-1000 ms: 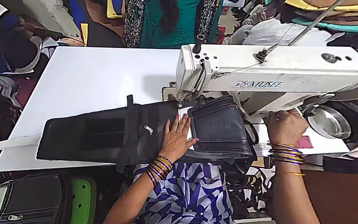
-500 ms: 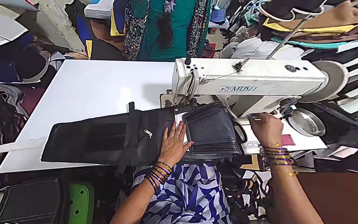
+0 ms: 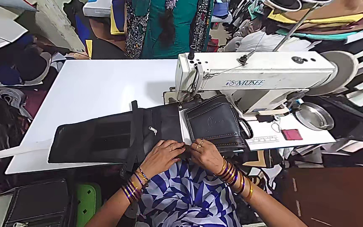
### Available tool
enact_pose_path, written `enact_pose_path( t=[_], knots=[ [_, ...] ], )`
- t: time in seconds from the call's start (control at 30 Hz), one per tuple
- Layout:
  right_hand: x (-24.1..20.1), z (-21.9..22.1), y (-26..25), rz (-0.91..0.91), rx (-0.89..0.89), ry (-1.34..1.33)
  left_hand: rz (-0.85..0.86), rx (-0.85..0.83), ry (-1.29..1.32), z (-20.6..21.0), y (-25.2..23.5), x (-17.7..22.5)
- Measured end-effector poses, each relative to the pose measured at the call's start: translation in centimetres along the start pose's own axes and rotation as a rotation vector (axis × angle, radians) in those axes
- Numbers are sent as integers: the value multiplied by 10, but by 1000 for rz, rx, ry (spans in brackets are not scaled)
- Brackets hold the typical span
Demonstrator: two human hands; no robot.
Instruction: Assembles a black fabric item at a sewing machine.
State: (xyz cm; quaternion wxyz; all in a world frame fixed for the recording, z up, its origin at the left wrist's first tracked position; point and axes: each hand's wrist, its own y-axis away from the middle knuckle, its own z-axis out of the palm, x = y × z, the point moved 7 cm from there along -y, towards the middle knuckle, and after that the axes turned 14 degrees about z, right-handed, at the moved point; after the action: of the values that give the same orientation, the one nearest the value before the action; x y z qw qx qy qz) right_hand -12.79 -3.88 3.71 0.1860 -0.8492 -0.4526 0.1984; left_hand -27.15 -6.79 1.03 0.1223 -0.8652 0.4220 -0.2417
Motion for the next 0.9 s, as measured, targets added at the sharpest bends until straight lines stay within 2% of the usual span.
enact_pose_path(
  t=[0.07,0.3,0.6,0.9],
  knots=[
    [0,-1,3,23,-1,-1,-6,43,-43,0,-2,1],
    [18,1,1,146,-107,44,-43,41,-35,-2,-16,-17],
    [45,15,-23,204,-37,71,-128,-30,5,-5,-36,-49],
    [60,25,-54,221,1,96,-88,-18,-19,-12,-46,-87]
  ],
)
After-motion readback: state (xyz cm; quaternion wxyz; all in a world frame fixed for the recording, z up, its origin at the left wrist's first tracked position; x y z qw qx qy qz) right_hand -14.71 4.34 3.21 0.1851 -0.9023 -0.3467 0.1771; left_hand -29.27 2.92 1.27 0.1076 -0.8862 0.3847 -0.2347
